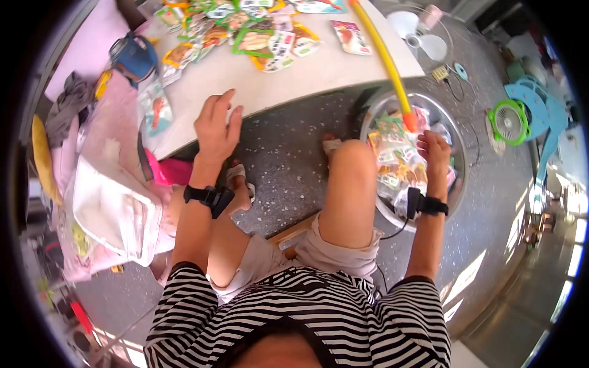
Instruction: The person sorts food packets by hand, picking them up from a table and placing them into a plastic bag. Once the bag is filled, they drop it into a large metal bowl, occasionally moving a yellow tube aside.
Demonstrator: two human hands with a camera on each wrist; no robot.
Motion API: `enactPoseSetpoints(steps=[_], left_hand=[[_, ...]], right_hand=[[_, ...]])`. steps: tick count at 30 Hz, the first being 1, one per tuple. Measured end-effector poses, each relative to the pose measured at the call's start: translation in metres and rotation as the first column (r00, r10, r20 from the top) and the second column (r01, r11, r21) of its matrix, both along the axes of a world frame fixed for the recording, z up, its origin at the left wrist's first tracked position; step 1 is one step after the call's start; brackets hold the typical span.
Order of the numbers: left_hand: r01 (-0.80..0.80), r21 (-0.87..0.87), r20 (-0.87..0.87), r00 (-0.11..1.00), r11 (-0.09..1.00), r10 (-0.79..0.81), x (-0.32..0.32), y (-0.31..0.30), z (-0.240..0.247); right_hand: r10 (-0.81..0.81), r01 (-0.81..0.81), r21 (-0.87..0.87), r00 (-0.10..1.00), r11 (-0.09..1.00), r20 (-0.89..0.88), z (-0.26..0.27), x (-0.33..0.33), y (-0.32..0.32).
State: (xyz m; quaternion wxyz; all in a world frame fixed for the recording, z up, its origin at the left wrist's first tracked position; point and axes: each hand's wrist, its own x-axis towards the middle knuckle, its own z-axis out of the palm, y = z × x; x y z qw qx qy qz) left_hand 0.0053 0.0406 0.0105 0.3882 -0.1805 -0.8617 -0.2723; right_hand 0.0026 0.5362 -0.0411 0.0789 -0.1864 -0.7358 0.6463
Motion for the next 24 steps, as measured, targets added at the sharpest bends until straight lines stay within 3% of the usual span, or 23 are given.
enactPoseSetpoints(steps=[2,5,10,12,14,18,21,24], left_hand=[[-0.021,0.003,-0.018,1.0,1.0,0.021,0.003,-0.002,0.006],[-0.068,0.009,-0.062,0.996,0.998,0.068,0.0,-0.012,0.005],[-0.263,0.092,-0.03,0.963,0.96,0.267,-0.001,-0.037,0.011],[-0.387,0.1,0.04,0.922,0.917,0.385,-0.002,-0.05,0.011],[-0.559,-0.015,0.112,0.823,0.829,0.557,-0.003,-0.067,0.009],[-0.687,-0.313,0.425,0.516,0.656,0.743,-0.003,-0.096,-0.01],[-0.65,-0.419,0.376,0.511,0.634,0.773,-0.003,-0.098,-0.012],[-0.653,-0.407,0.355,0.532,0.639,0.769,-0.011,-0.103,-0.021]], right_hand=[[0.147,-0.143,0.052,0.985,0.988,-0.093,0.071,-0.014,-0.05],[0.436,-0.47,-0.021,0.834,0.882,-0.34,0.166,-0.003,-0.144],[0.67,-0.791,0.051,0.48,0.61,-0.566,0.225,0.007,-0.268],[0.715,-0.836,0.01,0.462,0.548,-0.524,0.218,-0.008,-0.308],[0.766,-0.852,-0.044,0.49,0.521,-0.416,0.189,-0.032,-0.343],[0.833,-0.857,-0.077,0.514,0.51,-0.202,0.104,-0.065,-0.377],[0.856,-0.855,-0.12,0.513,0.504,-0.064,0.056,-0.082,-0.38],[0.84,-0.837,-0.108,0.542,0.537,-0.021,0.043,-0.094,-0.378]])
